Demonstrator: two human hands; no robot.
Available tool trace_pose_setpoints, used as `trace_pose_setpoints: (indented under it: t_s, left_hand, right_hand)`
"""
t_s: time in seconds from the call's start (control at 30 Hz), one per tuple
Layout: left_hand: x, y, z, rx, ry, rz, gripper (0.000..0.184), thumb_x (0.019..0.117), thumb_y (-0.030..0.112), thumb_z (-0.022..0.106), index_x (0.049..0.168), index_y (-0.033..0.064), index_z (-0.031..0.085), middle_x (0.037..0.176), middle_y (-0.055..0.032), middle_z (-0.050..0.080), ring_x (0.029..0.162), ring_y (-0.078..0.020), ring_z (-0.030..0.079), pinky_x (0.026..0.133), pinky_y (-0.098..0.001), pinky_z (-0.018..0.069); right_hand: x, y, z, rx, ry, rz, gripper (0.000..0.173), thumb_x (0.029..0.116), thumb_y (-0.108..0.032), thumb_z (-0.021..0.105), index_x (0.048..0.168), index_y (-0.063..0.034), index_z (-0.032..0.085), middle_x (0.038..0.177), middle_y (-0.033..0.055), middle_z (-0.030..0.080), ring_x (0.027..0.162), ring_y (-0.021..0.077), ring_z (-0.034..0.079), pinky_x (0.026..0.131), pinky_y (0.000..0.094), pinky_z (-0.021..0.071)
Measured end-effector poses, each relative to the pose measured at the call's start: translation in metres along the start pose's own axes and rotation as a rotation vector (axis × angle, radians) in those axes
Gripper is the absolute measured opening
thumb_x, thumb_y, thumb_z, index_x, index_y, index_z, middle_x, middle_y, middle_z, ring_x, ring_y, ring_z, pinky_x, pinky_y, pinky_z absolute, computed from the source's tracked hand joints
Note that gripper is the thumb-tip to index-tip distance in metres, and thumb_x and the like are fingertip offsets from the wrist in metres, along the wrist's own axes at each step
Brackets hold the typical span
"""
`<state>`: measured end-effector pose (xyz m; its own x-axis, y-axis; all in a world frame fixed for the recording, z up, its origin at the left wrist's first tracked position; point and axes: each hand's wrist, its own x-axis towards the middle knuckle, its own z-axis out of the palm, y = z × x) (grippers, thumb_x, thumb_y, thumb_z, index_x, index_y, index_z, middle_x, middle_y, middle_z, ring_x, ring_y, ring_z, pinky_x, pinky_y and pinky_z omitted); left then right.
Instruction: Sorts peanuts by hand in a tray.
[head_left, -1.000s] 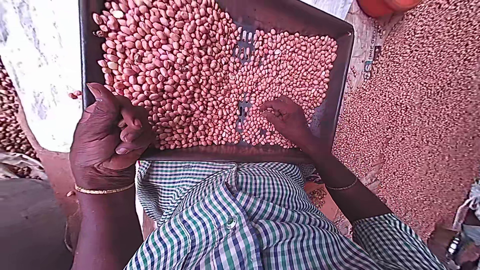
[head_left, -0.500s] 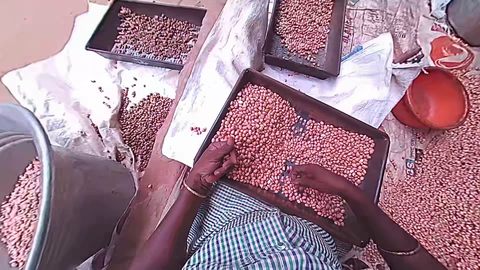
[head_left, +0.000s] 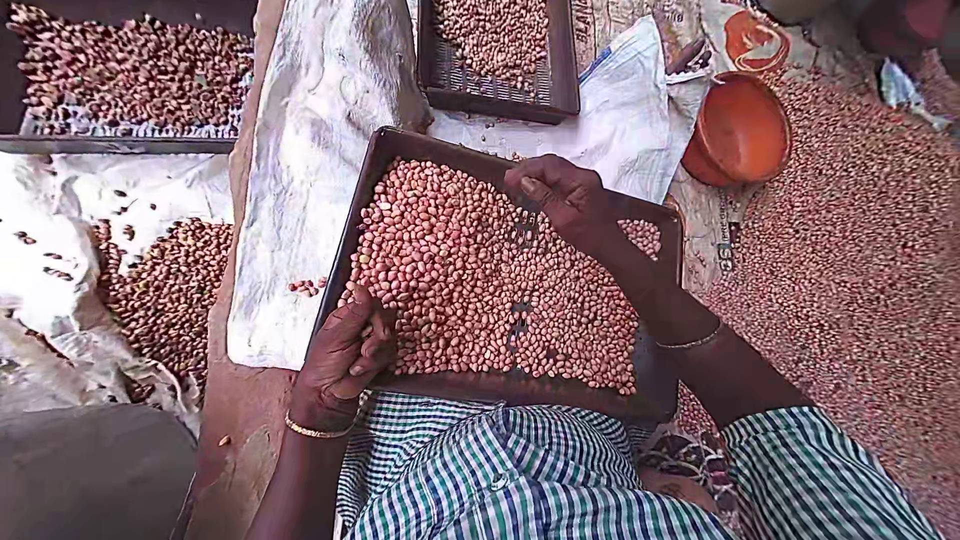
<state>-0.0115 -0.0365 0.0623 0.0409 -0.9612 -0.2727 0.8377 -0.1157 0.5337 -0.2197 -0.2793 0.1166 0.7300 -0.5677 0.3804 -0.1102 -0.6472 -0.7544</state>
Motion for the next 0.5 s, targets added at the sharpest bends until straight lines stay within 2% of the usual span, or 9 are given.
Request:
trace_pose_setpoints:
  t_s: [0.03, 0.1, 0.2, 0.27, 0.37, 0.43, 0.5]
  left_hand:
    - [0.000, -0.001, -0.001, 0.002, -0.011, -0.007, 0.048, 0.1067, 0.034, 0.049, 0.067, 0.0154, 0.069, 0.054, 0.0105, 0.056, 0.042, 0.0057, 0.050, 0.040, -0.0086, 0.0400]
    - [0.000, 0.000, -0.004, 0.000, -0.033, -0.022, 0.044, 0.1047, 0.035, 0.054, 0.068, 0.0157, 0.070, 0.055, 0.0109, 0.057, 0.043, 0.0065, 0.050, 0.040, -0.0081, 0.0396]
    - [-0.001, 0.000, -0.002, -0.002, -0.044, -0.023, 0.039, 0.1019, 0.038, 0.058, 0.072, 0.0169, 0.072, 0.056, 0.0122, 0.058, 0.045, 0.0068, 0.052, 0.042, -0.0079, 0.0401]
    - [-0.001, 0.000, -0.002, -0.006, -0.055, -0.012, 0.036, 0.1003, 0.038, 0.060, 0.076, 0.0166, 0.073, 0.058, 0.0121, 0.059, 0.046, 0.0062, 0.053, 0.042, -0.0083, 0.0414]
    - [-0.002, 0.000, -0.003, 0.032, -0.075, 0.003, 0.036, 0.1004, 0.040, 0.059, 0.079, 0.0161, 0.074, 0.059, 0.0121, 0.060, 0.047, 0.0060, 0.054, 0.044, -0.0087, 0.0429]
    - [-0.002, 0.000, -0.002, 0.068, -0.067, 0.000, 0.037, 0.1003, 0.042, 0.058, 0.078, 0.0171, 0.074, 0.057, 0.0135, 0.059, 0.046, 0.0071, 0.053, 0.043, -0.0082, 0.0417]
    - [-0.002, 0.001, -0.001, 0.062, -0.063, -0.008, 0.036, 0.1002, 0.041, 0.058, 0.079, 0.0165, 0.074, 0.057, 0.0133, 0.059, 0.046, 0.0069, 0.053, 0.043, -0.0085, 0.0415]
  right_hand:
    - [-0.023, 0.017, 0.002, 0.018, -0.011, 0.040, 0.026, 0.0989, -0.001, 0.048, 0.107, 0.0133, 0.068, 0.113, 0.0221, 0.070, 0.112, 0.0186, 0.067, 0.101, 0.0307, 0.0509]
    - [-0.045, 0.037, 0.008, 0.115, -0.023, 0.093, 0.030, 0.0954, 0.004, 0.043, 0.107, 0.0138, 0.068, 0.118, 0.0228, 0.069, 0.121, 0.0206, 0.063, 0.108, 0.0314, 0.0462]
    - [-0.026, 0.047, 0.020, 0.238, -0.093, -0.004, 0.033, 0.0886, 0.009, 0.041, 0.104, 0.0156, 0.069, 0.118, 0.0260, 0.070, 0.125, 0.0279, 0.061, 0.113, 0.0343, 0.0415]
    - [-0.004, 0.058, 0.032, 0.288, -0.153, -0.117, 0.033, 0.0851, 0.010, 0.043, 0.101, 0.0151, 0.071, 0.113, 0.0269, 0.071, 0.121, 0.0322, 0.063, 0.112, 0.0364, 0.0413]
    - [0.010, 0.077, 0.044, 0.287, -0.298, -0.210, 0.036, 0.0812, 0.007, 0.045, 0.106, 0.0137, 0.071, 0.116, 0.0277, 0.070, 0.122, 0.0367, 0.062, 0.114, 0.0424, 0.0378]
    - [0.002, 0.086, 0.040, 0.127, -0.415, -0.256, 0.042, 0.0780, -0.002, 0.050, 0.112, 0.0065, 0.073, 0.121, 0.0267, 0.067, 0.124, 0.0411, 0.058, 0.113, 0.0514, 0.0349]
    - [-0.023, 0.088, 0.020, -0.090, -0.557, -0.239, 0.052, 0.0761, -0.012, 0.054, 0.125, -0.0064, 0.073, 0.134, 0.0237, 0.062, 0.135, 0.0452, 0.050, 0.115, 0.0638, 0.0277]
